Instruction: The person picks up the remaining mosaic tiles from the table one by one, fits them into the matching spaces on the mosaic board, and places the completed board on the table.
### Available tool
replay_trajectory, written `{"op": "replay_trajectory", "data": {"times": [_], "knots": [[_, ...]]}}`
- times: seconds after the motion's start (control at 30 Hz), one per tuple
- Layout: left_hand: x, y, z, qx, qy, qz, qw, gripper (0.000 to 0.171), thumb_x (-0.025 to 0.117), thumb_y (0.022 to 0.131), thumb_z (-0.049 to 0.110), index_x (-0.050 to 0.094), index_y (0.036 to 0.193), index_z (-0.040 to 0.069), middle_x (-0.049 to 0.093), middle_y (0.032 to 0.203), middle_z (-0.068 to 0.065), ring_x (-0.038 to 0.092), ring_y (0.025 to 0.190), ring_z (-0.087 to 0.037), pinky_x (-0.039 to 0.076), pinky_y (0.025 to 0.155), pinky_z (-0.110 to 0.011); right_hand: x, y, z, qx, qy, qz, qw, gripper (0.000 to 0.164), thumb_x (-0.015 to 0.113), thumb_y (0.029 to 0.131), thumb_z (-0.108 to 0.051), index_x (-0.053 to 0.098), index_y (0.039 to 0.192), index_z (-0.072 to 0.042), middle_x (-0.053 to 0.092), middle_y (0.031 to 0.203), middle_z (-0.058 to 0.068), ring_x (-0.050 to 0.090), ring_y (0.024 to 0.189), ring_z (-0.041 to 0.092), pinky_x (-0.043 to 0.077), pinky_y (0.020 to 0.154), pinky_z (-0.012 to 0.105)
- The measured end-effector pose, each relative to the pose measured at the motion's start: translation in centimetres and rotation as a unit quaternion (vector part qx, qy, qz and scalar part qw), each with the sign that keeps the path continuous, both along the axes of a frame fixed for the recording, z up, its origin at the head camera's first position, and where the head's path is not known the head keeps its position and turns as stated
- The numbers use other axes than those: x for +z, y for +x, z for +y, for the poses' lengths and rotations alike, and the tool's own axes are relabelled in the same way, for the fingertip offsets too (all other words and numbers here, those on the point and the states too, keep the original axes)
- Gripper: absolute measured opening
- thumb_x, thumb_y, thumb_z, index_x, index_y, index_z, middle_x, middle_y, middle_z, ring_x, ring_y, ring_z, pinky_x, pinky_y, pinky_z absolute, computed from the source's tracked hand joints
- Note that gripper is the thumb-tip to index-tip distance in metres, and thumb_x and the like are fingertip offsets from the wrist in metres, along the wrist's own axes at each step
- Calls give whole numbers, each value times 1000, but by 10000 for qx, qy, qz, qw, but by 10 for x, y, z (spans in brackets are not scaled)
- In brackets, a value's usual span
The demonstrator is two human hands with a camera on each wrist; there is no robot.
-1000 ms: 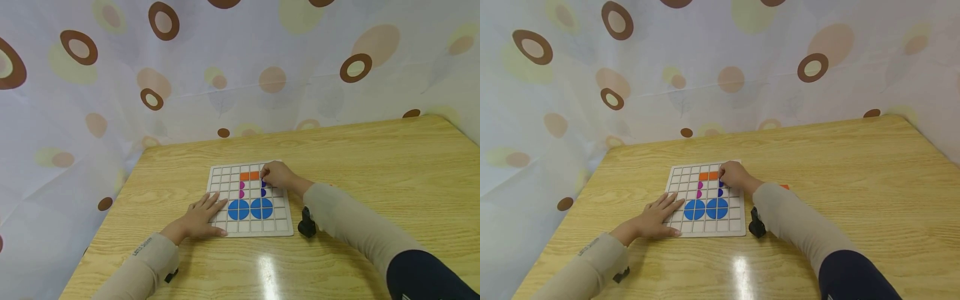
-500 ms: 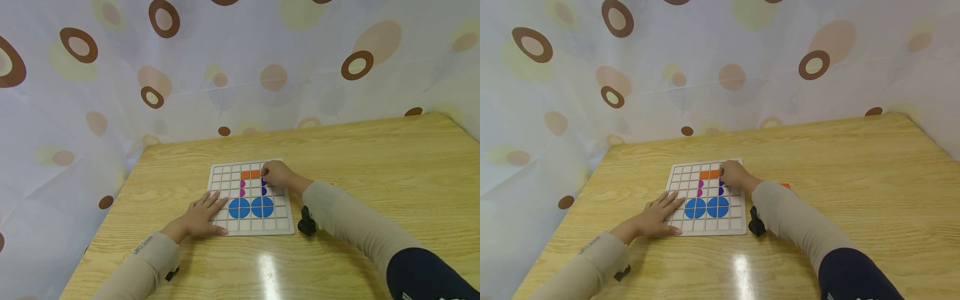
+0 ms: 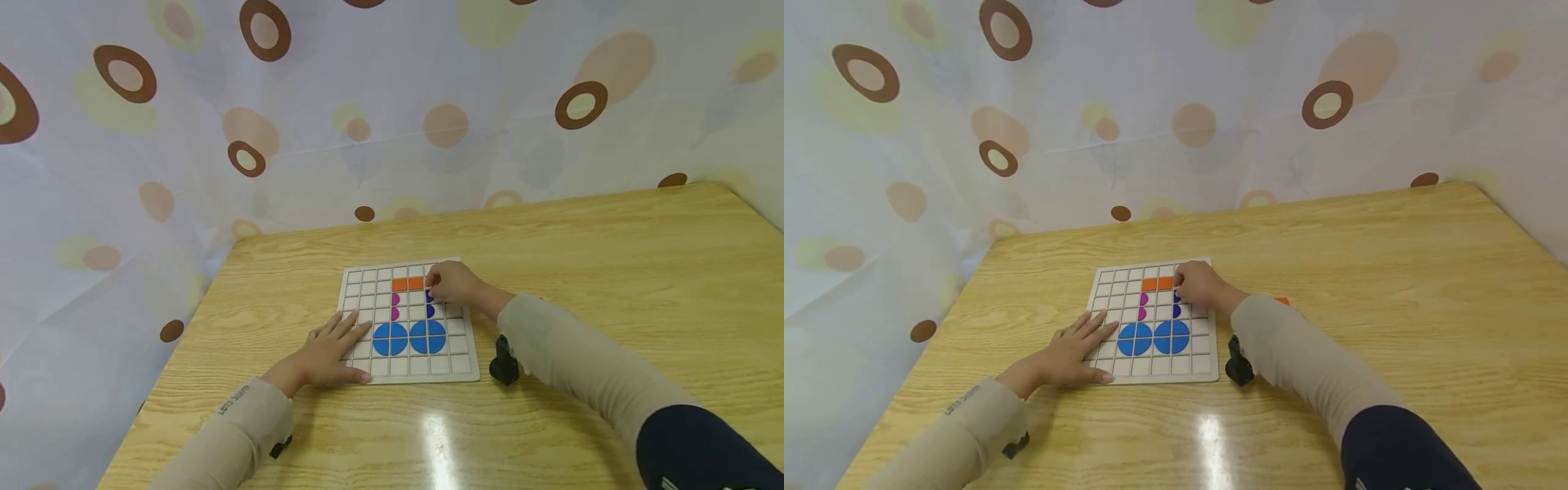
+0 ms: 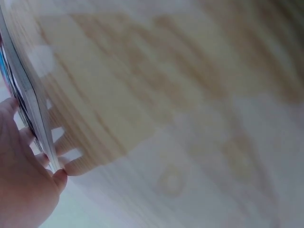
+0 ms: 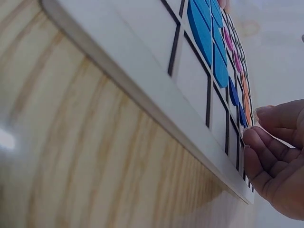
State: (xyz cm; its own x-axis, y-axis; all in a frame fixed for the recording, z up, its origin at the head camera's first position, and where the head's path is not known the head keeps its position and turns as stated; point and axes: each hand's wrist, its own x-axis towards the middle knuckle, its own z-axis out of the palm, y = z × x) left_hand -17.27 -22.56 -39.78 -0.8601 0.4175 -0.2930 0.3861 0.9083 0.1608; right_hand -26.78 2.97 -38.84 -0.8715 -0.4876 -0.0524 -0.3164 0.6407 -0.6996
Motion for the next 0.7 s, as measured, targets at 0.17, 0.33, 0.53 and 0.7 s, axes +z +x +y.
{"op": "replay_trajectory", "data": {"times": [0.17,0.33,0.53,0.7], "knots": [[1,-1,1,11,-66,-29,10000,87,50,69,66,15,139,28,3,144,-1,-5,129,-26,11,95,-54,3,2,8,44,-195,-21,9998,14,57,79,-3,58,91,2,58,86,9,50,72,19,43,65,30],[2,-1,2,40,-41,-71,10000,87,49,68,67,16,139,28,3,145,-1,-4,129,-26,11,95,-54,6,4,15,29,-212,-112,9997,14,56,80,-5,57,93,2,57,89,10,50,74,19,42,64,29],[3,0,2,75,39,-73,9999,87,51,67,66,17,138,28,4,144,-1,-4,129,-26,11,95,-54,9,8,24,31,-62,-7,10000,15,59,79,-7,58,92,1,58,87,9,53,79,20,43,66,30],[4,0,3,131,-10,-92,9999,88,52,67,66,17,138,30,4,144,1,-4,129,-25,10,96,-52,9,9,36,23,-89,-20,10000,15,58,79,-8,59,92,1,59,86,8,53,80,20,43,67,31]]}}
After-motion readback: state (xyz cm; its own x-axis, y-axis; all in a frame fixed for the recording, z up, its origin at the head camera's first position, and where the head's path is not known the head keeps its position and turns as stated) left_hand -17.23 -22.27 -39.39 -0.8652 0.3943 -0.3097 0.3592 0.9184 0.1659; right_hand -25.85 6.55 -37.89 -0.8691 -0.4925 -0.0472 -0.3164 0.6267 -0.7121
